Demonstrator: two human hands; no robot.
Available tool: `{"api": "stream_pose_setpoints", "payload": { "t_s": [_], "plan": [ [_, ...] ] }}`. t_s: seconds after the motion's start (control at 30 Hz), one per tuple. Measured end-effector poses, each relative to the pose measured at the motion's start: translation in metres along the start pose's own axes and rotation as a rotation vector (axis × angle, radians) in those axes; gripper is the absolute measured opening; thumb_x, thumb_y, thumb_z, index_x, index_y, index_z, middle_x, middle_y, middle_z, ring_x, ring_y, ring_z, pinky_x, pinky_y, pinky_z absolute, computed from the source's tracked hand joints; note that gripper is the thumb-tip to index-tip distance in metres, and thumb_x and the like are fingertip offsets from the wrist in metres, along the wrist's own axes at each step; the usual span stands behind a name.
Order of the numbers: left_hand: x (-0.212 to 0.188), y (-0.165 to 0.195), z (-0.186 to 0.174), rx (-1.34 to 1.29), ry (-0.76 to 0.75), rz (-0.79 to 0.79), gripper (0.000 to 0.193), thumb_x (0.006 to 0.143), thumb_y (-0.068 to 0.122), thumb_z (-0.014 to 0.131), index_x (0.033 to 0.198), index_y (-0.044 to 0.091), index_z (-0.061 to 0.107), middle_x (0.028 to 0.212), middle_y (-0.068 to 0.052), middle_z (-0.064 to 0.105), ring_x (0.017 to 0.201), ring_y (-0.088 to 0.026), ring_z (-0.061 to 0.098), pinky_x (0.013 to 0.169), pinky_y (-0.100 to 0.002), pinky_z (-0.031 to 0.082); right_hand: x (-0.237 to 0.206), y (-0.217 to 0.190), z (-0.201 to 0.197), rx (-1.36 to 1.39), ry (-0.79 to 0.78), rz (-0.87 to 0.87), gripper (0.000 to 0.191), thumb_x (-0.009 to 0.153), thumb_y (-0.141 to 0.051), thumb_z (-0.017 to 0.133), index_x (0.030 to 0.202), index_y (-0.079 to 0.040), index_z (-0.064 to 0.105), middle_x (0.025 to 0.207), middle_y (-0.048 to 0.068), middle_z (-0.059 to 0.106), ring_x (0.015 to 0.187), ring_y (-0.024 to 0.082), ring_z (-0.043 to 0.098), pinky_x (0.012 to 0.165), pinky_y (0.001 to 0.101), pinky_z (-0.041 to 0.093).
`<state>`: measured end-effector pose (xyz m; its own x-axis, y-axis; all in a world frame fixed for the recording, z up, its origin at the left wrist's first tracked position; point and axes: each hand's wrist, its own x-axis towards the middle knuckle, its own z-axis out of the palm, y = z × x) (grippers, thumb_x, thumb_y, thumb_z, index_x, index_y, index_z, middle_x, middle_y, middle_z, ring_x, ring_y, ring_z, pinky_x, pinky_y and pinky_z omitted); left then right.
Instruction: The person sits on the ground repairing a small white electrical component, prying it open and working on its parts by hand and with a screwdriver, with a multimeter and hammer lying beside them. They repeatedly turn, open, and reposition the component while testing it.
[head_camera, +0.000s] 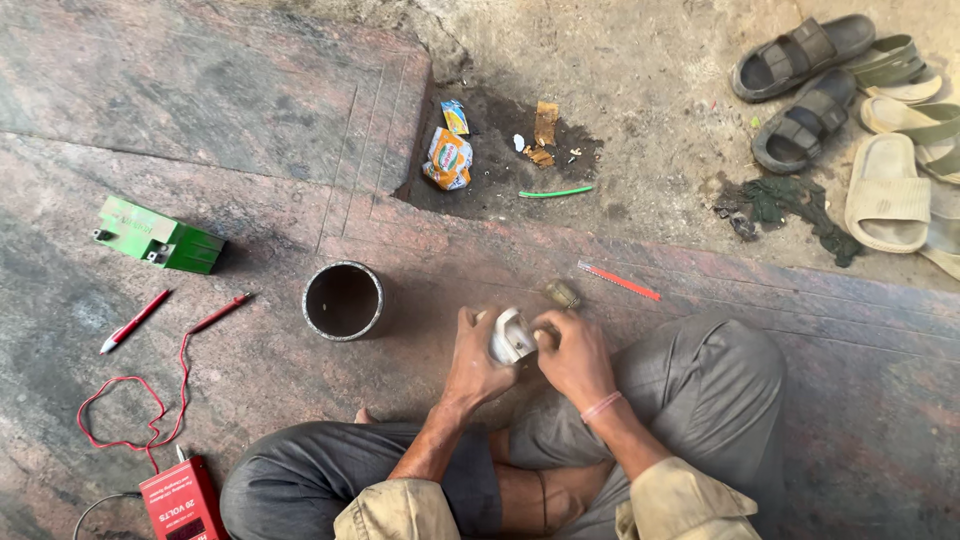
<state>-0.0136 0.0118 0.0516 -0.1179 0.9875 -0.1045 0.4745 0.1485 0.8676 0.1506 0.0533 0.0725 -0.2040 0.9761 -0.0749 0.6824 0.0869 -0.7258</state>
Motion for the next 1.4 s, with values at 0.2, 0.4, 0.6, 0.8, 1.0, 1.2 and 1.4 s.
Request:
{"api": "stream_pose_setpoints", "payload": {
  "t_s": [0.2,0.4,0.6,0.8,1.0,1.2,1.4],
  "plan": [
    [-0.003,-0.003,0.003,-0.019,0.004,0.042,0.064,0.064,0.003,0.070,0.128,0.006,0.064,0.113,-0.023,0.053,0.105,-0.041,0.056,0.094,-0.046,0.051,0.008,0.007,0.010,0.029,0.079,-0.081,0.016,0.081,-0.006,0.069,0.096,-0.004,0.073,0.094,0.018,0.075,0.089,0.038,0.073,0.079,0.0453,0.056],
    [-0.001,-0.011,0.005,-0.038,0.007,0.012,0.065,0.064,0.006,0.073,0.129,0.007,0.066,0.115,-0.022,0.053,0.107,-0.039,0.056,0.094,-0.044,0.052,0.000,0.007,0.000,0.054,-0.046,-0.032,0.011,0.079,-0.007,0.072,0.090,-0.005,0.075,0.089,0.015,0.075,0.087,0.035,0.074,0.077,0.0439,0.057],
    [0.001,-0.022,0.011,0.081,0.060,0.059,0.067,0.063,0.008,0.073,0.130,0.005,0.063,0.111,-0.020,0.057,0.105,-0.041,0.055,0.092,-0.047,0.050,0.004,0.000,0.007,-0.006,0.071,-0.035,0.015,0.078,-0.009,0.073,0.092,-0.007,0.076,0.091,0.018,0.074,0.087,0.038,0.072,0.077,0.0460,0.057],
    [0.008,-0.023,0.018,0.064,0.000,-0.072,0.081,0.052,0.011,0.081,0.132,0.012,0.062,0.104,-0.019,0.061,0.103,-0.035,0.055,0.093,-0.043,0.050,0.004,-0.005,0.003,0.072,0.136,-0.064,0.011,0.078,-0.006,0.074,0.089,-0.004,0.073,0.088,0.018,0.071,0.086,0.039,0.070,0.076,0.0464,0.054],
    [0.017,-0.028,0.020,0.057,-0.001,-0.073,0.090,0.047,0.014,0.083,0.134,0.020,0.063,0.105,-0.013,0.068,0.104,-0.031,0.055,0.099,-0.040,0.050,0.004,-0.005,-0.005,0.106,0.081,0.006,0.010,0.080,-0.007,0.073,0.090,-0.004,0.071,0.089,0.016,0.071,0.088,0.037,0.070,0.081,0.0453,0.054],
    [0.020,-0.024,0.022,0.059,0.015,-0.114,0.093,0.045,0.016,0.085,0.135,0.023,0.064,0.106,-0.013,0.065,0.104,-0.028,0.056,0.098,-0.038,0.051,0.006,-0.007,-0.004,0.054,0.065,-0.068,0.009,0.084,-0.007,0.072,0.092,-0.004,0.070,0.091,0.017,0.071,0.092,0.038,0.068,0.083,0.0478,0.051],
    [0.023,-0.019,0.021,0.071,-0.036,-0.085,0.092,0.045,0.021,0.088,0.134,0.023,0.064,0.105,-0.009,0.071,0.103,-0.027,0.054,0.099,-0.038,0.050,0.010,-0.013,-0.007,0.096,0.048,0.013,0.011,0.085,-0.010,0.072,0.094,-0.004,0.070,0.093,0.016,0.071,0.091,0.036,0.070,0.083,0.0456,0.053]
  ]
}}
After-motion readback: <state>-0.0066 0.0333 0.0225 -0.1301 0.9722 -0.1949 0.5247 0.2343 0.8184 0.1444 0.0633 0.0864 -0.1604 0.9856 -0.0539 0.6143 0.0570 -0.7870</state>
